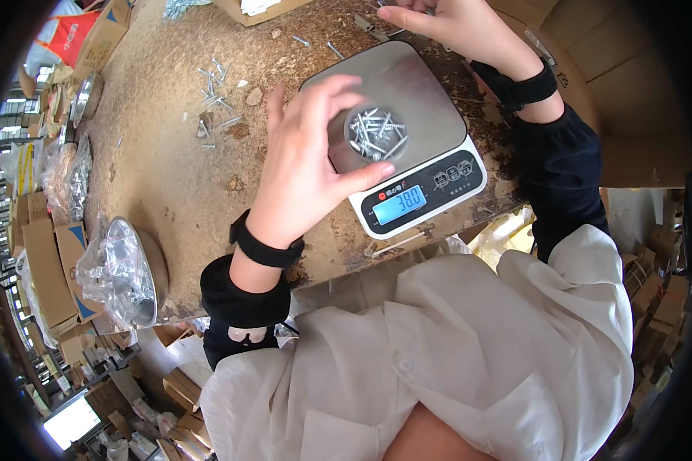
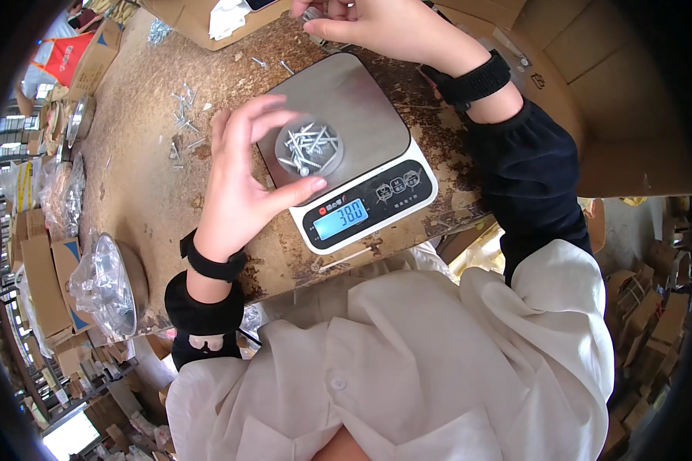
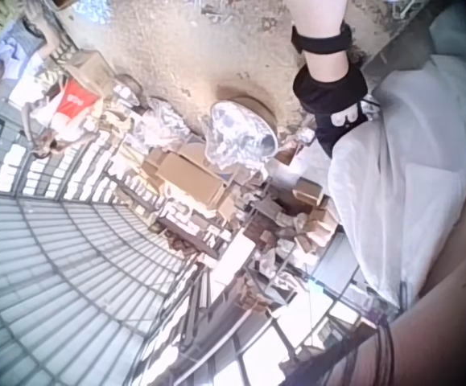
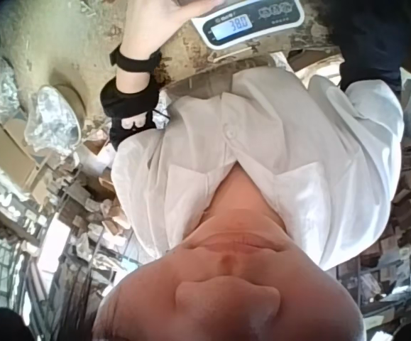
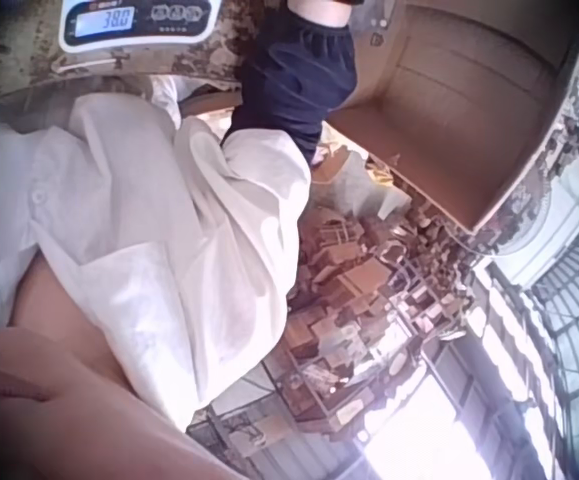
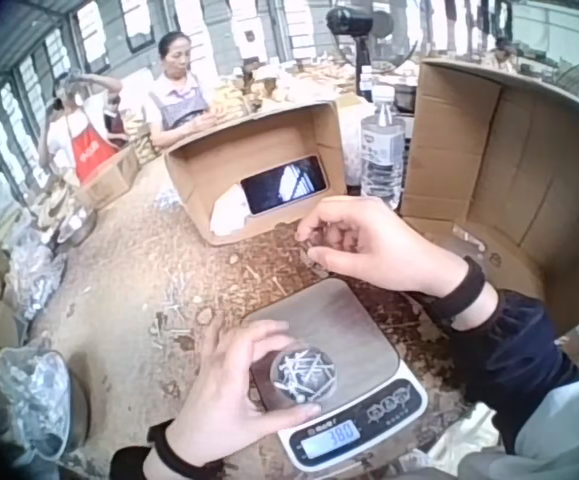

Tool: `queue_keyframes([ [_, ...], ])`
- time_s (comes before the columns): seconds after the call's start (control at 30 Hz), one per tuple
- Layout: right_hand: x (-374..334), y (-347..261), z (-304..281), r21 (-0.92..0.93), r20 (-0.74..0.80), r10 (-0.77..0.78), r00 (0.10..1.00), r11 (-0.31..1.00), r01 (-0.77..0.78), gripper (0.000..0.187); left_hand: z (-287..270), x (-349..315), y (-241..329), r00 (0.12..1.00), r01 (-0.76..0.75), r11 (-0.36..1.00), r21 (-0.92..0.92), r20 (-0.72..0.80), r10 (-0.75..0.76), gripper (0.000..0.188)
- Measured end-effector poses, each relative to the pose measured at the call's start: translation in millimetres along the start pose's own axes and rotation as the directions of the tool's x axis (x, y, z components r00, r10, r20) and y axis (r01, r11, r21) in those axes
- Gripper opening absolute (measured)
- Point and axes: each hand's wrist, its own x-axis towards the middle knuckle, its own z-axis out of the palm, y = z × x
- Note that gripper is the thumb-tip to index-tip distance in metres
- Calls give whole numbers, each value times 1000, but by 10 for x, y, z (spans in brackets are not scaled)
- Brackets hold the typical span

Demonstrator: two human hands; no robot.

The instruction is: The person sits at a low table and repeatedly picks up small metal screws, placing them onto a digital scale to measure their weight. After weighing, the person transfers the screws into small plastic bags and seals them. The process is repeated multiple times with different batches of screws.

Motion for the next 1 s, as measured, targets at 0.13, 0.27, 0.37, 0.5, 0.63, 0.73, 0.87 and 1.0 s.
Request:
queue_keyframes([
  [0.13, -11, 7, -7, 49, -13, 4, 1000, 999, -4, 16, -71, 52, 12, 990, -5, 1000, 24, -144, 8, 82],
  [0.27, -12, 42, -29, 40, -27, -6, 1000, 999, 7, 15, -271, 130, -102, 950, 32, 993, -111, -307, -65, 84],
  [0.37, -3, 91, -34, 28, -37, -27, 999, 999, 28, 15, -487, 266, -21, 974, 67, 998, -18, -218, -69, 79],
  [0.5, -12, 130, -83, 9, -36, -3, 999, 1000, 3, 14, -486, 421, -14, 992, 23, 993, -118, -124, -38, 82],
  [0.63, -7, 164, -91, -6, -20, -2, 1000, 1000, 1, 15, -317, 441, 0, 998, 37, 987, -158, -43, -45, 86],
  [0.73, 5, 109, -77, -15, -21, -12, 1000, 1000, 12, 15, -255, 405, -46, 1000, 8, 995, -104, -9, -8, 88],
  [0.87, -16, 117, -69, 17, -27, -4, 1000, 1000, 4, 15, -229, 381, -108, 999, -14, 998, -59, 34, 16, 87],
  [1.0, -9, 33, -76, 13, -17, -1, 1000, 1000, 1, 15, -229, 369, -83, 999, -12, 1000, -26, 42, 13, 86],
])
